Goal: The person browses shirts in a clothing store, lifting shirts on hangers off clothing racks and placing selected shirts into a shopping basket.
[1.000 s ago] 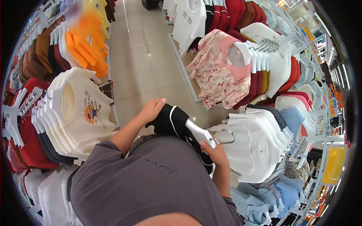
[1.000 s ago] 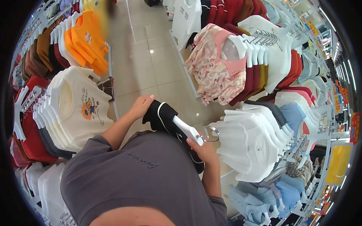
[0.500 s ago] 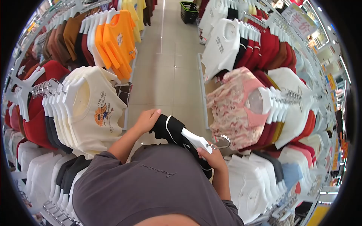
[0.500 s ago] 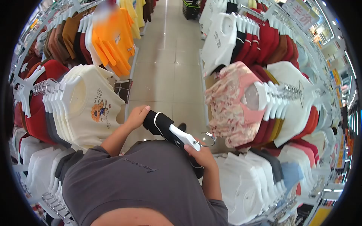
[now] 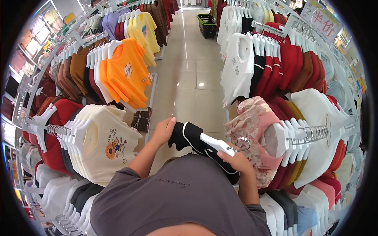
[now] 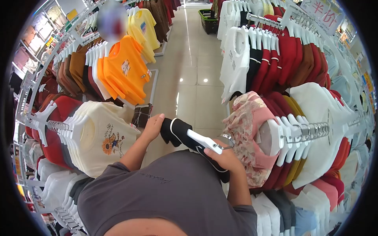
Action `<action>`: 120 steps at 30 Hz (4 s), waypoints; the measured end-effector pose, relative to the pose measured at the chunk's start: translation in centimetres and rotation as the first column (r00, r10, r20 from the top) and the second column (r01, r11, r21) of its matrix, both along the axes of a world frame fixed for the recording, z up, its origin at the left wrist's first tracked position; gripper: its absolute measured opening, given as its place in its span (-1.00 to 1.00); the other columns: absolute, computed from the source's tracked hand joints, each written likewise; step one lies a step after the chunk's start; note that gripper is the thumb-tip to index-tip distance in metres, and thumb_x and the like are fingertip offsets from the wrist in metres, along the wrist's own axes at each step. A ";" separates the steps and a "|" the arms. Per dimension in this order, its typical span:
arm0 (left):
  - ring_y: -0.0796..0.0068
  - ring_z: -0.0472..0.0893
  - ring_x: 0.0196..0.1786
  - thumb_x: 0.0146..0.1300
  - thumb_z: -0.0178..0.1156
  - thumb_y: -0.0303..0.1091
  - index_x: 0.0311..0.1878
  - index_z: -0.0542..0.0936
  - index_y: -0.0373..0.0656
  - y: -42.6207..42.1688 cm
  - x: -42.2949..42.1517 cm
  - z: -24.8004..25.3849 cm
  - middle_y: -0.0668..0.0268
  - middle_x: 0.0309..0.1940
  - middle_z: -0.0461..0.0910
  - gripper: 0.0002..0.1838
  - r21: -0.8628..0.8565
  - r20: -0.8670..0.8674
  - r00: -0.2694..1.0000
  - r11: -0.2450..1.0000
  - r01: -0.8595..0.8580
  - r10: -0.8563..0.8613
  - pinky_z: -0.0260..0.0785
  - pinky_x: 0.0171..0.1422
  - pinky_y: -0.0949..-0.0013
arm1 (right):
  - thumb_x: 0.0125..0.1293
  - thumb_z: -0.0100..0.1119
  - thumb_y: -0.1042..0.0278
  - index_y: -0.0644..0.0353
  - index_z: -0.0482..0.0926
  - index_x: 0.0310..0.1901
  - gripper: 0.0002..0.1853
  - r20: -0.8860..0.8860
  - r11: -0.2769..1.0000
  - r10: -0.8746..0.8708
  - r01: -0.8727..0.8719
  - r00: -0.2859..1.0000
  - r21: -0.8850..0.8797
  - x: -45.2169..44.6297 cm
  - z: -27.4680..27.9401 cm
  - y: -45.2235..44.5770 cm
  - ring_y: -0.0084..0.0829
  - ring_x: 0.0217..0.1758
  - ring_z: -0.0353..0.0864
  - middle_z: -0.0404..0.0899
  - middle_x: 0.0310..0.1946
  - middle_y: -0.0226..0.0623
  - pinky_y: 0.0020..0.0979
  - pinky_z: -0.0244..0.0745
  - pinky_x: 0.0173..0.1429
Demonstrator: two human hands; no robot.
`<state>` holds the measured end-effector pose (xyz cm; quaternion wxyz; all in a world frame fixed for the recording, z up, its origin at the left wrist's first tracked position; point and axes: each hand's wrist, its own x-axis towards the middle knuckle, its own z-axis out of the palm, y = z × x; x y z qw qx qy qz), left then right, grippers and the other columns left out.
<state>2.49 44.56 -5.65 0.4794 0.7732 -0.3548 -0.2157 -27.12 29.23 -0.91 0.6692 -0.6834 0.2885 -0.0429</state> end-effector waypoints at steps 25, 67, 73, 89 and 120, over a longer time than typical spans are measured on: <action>0.05 0.53 -0.37 0.46 -0.08 0.03 -0.30 0.51 -0.35 -17.7 15.3 -3.7 -0.07 -0.48 0.52 -0.46 0.135 -0.055 0.957 0.948 0.289 -0.284 0.35 -0.19 0.11 | 0.32 0.30 0.16 0.26 0.59 0.07 -0.60 -0.038 0.969 -0.246 0.247 0.968 0.021 13.8 -1.1 -10.1 -0.50 -0.08 0.54 0.62 -0.19 -0.36 -0.40 0.44 0.04; 0.29 0.64 0.02 0.42 0.11 -0.15 0.23 0.46 -0.26 -58.0 12.5 4.1 0.15 0.00 0.62 -0.54 -0.401 -0.674 0.104 0.480 0.780 -0.732 0.46 0.23 0.18 | 0.17 0.39 0.07 0.19 0.62 0.11 -0.48 -0.044 0.656 -0.722 0.663 0.690 -0.359 20.3 -1.7 -22.3 -0.13 -0.07 0.65 0.68 -0.15 -0.12 -0.27 0.48 0.05; 0.27 0.64 0.05 0.35 0.20 -0.11 0.17 0.51 -0.26 -59.9 11.4 3.8 0.15 0.01 0.62 -0.53 -0.462 -0.676 -0.061 0.358 0.811 -0.734 0.47 0.25 0.13 | 0.14 0.42 0.11 0.16 0.65 0.08 -0.51 -0.060 0.569 -0.797 0.714 0.601 -0.409 18.8 0.4 -21.3 -0.16 -0.11 0.66 0.69 -0.18 -0.15 -0.29 0.50 0.01; 0.26 0.64 0.06 0.36 0.22 -0.26 0.25 0.48 -0.24 -62.7 18.6 6.6 0.16 0.03 0.64 -0.55 -0.592 -0.648 -0.308 0.207 0.779 -0.696 0.45 0.26 0.12 | 0.05 0.45 0.13 0.12 0.70 0.00 -0.54 -0.028 0.451 -0.874 0.786 0.486 -0.422 25.3 5.0 -24.1 -0.10 -0.18 0.65 0.70 -0.22 -0.18 -0.23 0.50 -0.07; 0.26 0.63 0.07 0.39 0.18 -0.35 0.15 0.49 -0.24 -63.9 48.1 -0.9 0.14 0.07 0.57 -0.67 -0.544 -0.703 0.427 0.817 0.192 -0.569 0.53 0.20 0.19 | 0.20 0.39 0.22 0.35 0.65 -0.12 -0.64 0.001 0.414 -0.903 0.872 0.429 -0.262 28.0 10.9 -41.2 -0.65 -0.40 0.48 0.60 -0.40 -0.45 -0.54 0.39 -0.30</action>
